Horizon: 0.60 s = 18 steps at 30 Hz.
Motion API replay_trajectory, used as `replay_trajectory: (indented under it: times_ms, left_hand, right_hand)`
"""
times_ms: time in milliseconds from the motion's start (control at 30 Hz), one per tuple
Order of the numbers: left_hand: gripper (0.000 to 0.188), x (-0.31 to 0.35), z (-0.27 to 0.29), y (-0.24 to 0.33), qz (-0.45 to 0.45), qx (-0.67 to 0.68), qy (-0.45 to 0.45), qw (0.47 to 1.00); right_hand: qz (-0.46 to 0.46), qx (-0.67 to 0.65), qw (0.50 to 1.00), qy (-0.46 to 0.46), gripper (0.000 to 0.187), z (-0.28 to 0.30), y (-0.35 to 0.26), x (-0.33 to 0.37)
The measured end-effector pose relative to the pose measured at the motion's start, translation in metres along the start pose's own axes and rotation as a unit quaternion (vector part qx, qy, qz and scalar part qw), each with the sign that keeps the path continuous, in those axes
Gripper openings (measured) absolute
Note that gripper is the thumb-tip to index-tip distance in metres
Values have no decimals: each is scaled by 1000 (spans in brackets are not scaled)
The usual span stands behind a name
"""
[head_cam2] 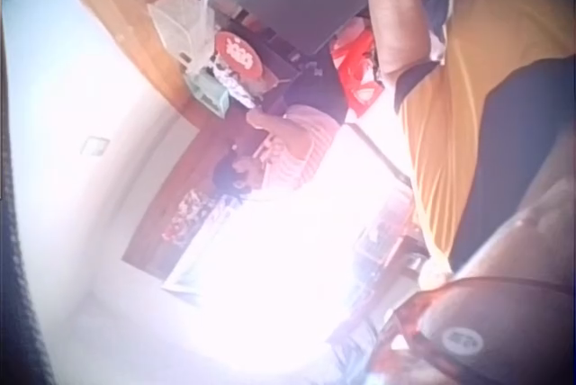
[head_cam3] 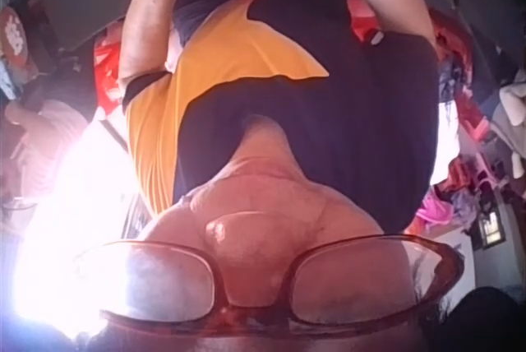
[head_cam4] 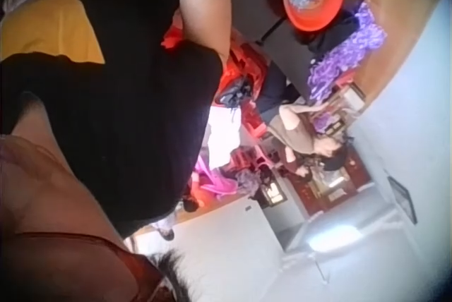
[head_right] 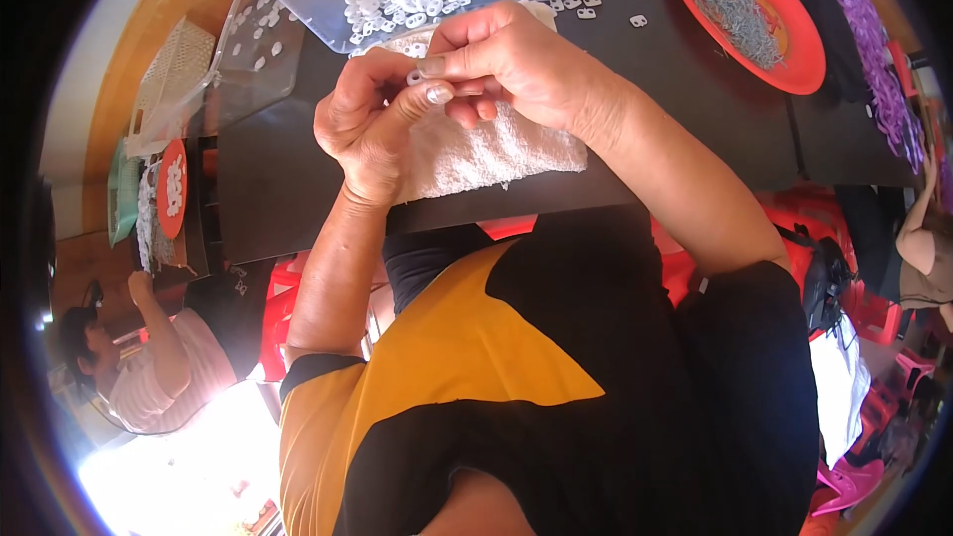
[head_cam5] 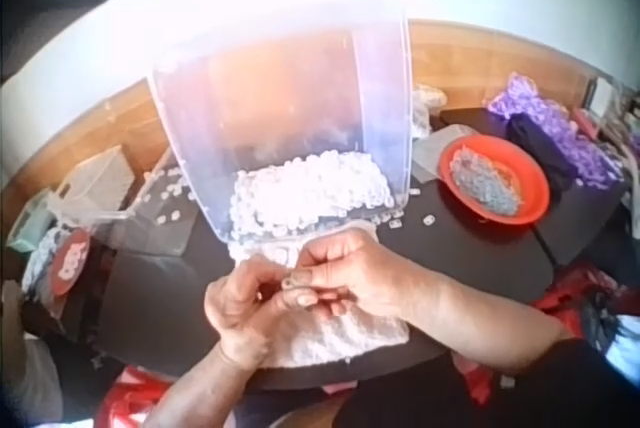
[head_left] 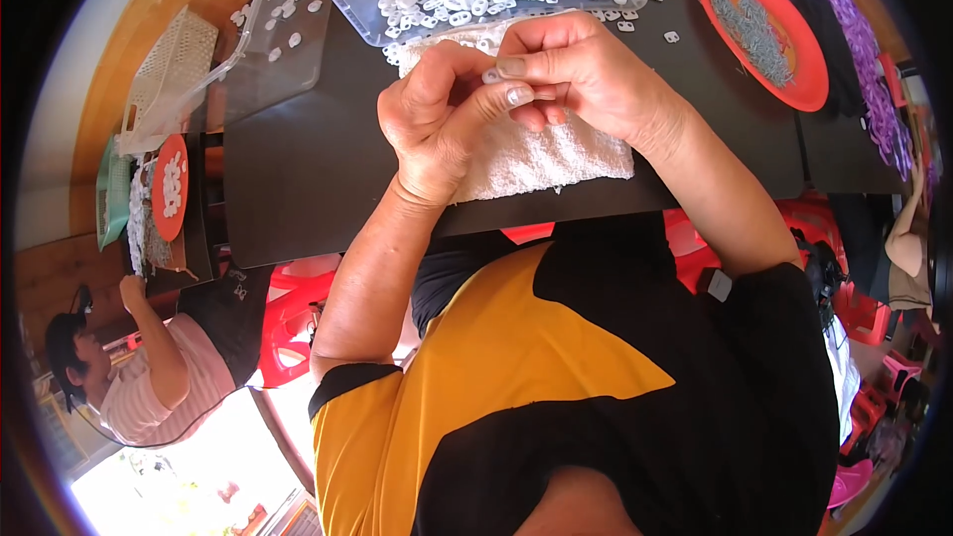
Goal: Picking up and inspecting small white plastic rings from a container and placing them on a towel.
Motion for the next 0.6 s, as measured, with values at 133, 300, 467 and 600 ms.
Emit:
replay_trajectory:
  times_ms: [133, 300, 467, 600]
  left_hand:
    - [14, -1, 3, -3, 29, 31, 8, 999]
    - [18, 0, 29, 10, 19, -18, 211, 977]
    - [14, -50, 94, 112, -175, -96, 311, 929]
    - [27, -102, 168, 125, -100, -307, 291, 900]
  right_hand:
    - [9, -18, 1000, 2, 14, 0, 1, -3]
    - [90, 254, 945, 186, 17, 19, -20, -4]
    - [137, 549, 759, 321, 12, 60, -35, 10]
    - [162, 642, 702, 262, 12, 32, -30, -2]
Point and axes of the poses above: each hand's wrist, its own x-axis away from the middle knuckle, its own z-axis out of the back of the hand, y = z × x, the point moved 6 cm from there along -x, towards the middle knuckle, and after that the axes turned 12 degrees about x, right-handed, at the moved point
